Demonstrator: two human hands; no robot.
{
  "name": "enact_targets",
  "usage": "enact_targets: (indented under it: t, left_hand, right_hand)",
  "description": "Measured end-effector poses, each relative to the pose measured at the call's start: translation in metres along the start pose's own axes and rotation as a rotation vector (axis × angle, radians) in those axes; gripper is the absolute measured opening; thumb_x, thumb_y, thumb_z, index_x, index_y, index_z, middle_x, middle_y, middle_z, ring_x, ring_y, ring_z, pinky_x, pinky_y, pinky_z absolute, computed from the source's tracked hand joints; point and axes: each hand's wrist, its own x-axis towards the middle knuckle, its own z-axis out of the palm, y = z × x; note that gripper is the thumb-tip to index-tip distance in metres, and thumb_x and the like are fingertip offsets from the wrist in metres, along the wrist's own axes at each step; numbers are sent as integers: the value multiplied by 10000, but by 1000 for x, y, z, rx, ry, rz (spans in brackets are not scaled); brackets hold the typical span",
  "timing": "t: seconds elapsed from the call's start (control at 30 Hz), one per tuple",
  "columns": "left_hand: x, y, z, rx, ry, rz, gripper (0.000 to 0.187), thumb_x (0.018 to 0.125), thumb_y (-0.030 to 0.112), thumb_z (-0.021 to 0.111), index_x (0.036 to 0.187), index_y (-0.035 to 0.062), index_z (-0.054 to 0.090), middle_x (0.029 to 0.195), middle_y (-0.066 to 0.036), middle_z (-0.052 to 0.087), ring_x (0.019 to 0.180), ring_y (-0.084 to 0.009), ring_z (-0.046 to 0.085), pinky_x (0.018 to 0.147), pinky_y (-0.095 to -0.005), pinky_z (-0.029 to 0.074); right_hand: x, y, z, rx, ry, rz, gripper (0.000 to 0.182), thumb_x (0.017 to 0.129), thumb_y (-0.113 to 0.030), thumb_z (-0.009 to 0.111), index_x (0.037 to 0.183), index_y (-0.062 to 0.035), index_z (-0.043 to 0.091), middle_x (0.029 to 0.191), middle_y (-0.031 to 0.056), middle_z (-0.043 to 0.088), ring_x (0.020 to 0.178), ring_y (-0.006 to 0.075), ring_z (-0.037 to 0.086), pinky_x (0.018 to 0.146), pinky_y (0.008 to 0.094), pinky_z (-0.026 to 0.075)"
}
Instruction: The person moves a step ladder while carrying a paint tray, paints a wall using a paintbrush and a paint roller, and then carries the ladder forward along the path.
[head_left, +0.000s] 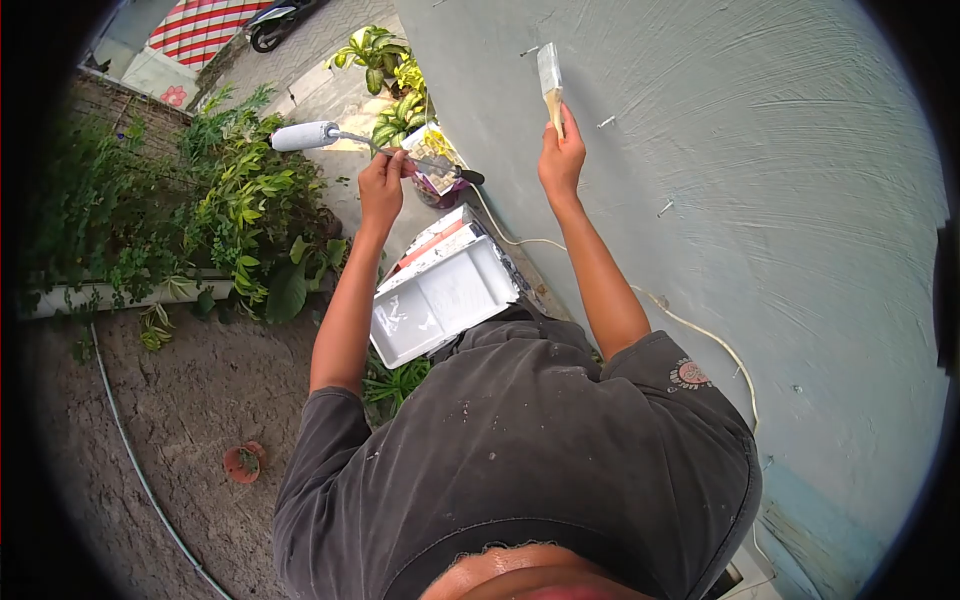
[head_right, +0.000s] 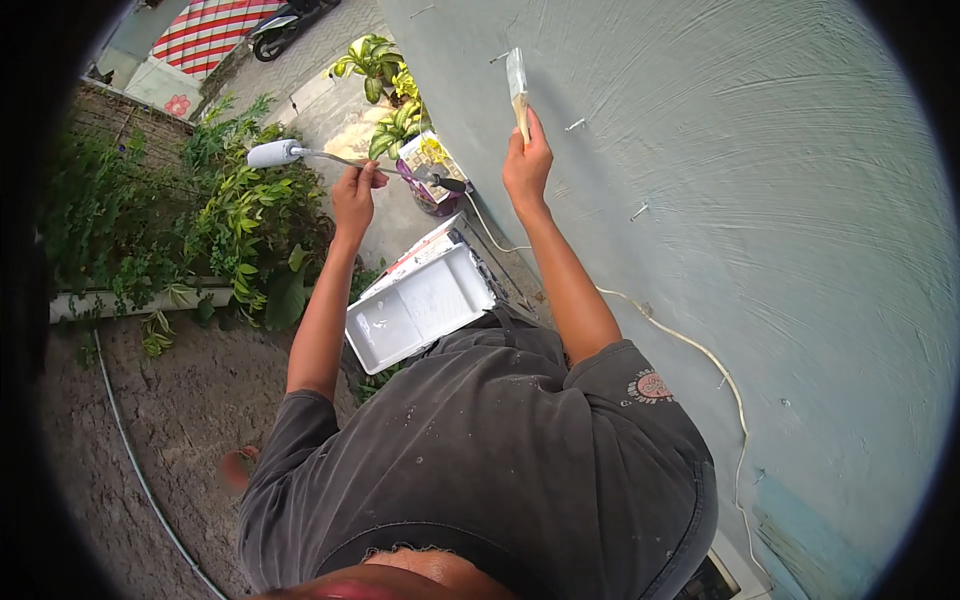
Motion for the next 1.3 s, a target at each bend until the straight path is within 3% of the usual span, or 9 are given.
enact_targets:
  t: [0.1, 0.13, 0.33, 0.4, 0.53, 0.6, 0.7, 1.07, 1.3]
  left_hand:
    - [3, 2, 1, -2, -14, -8, 246, 1000, 172, 537, 988, -45, 654, 762, -111, 701, 700, -143, 676, 675, -275, 549]
    - [4, 1, 2, -3, -16, -4, 246, 1000, 172, 537, 988, -45, 654, 762, -111, 701, 700, -143, 676, 675, -275, 549]
    - [2, 2, -2, -17, -3, 8, 237, 1000, 158, 532, 990, -50, 645, 765, -109, 699, 698, -147, 674, 673, -276, 550]
    - [2, -1, -3, -10, 4, 7, 234, 999, 152, 532, 987, -53, 645, 762, -109, 698, 697, -147, 673, 673, -276, 551]
    - [1, -4, -5, 3, -5, 19, 235, 999, 152, 533, 982, -53, 646, 760, -109, 698, 695, -146, 673, 674, -277, 551]
    - [3, -2, -4, -19, 0, 11, 237, 999, 155, 535, 981, -53, 646, 755, -106, 697, 693, -143, 671, 670, -276, 548]
    - [4, 0, -3, 9, 2, 21, 241, 999, 163, 537, 980, -50, 647, 756, -104, 698, 691, -141, 670, 666, -276, 545]
    - [5, 7, -5, 10, 14, 23, 235, 998, 161, 539, 984, -45, 650, 748, -108, 698, 691, -141, 673, 665, -277, 546]
    - [4, 6, -4, 16, 20, 42, 237, 997, 160, 537, 995, -48, 650, 750, -108, 696, 690, -144, 672, 662, -275, 545]
  right_hand:
    - [35, -2, 10, -196, -43, -124, 436, 922, -74, 516, 1343, 35, 507, 936, 114, 630, 711, 147, 542, 676, 300, 451]
    - [39, 3, 11, -195, -39, -126, 436, 922, -74, 516, 1343, 35, 507, 936, 114, 630, 711, 147, 542, 676, 300, 451]
    - [4, 34, 16, -280, 113, -130, 450, 901, -68, 525, 1337, 42, 513, 1089, 205, 683, 865, 237, 667, 787, 331, 493]
    - [-6, 25, 13, -150, 69, -9, 416, 887, -42, 527, 1295, 35, 552, 1191, 252, 628, 1085, 377, 622, 930, 391, 475]
    - [18, 17, 17, -215, -120, 107, 406, 881, -41, 529, 1278, 26, 573, 1175, 241, 641, 1083, 371, 627, 933, 388, 475]
    - [39, 27, 24, -286, -3, -105, 416, 891, -59, 542, 1304, -25, 580, 1061, 183, 694, 867, 227, 665, 797, 326, 489]
    - [48, 39, 18, -211, 13, 11, 421, 895, -67, 553, 1313, -27, 576, 943, 115, 688, 740, 162, 594, 724, 302, 470]
    - [30, 17, 12, -5, 38, 105, 463, 905, -37, 544, 1368, -34, 529, 821, 17, 604, 662, 80, 482, 625, 268, 424]
    - [18, 68, 27, 56, 75, 178, 456, 916, -51, 536, 1372, -49, 532, 751, -8, 524, 546, 57, 390, 502, 246, 358]
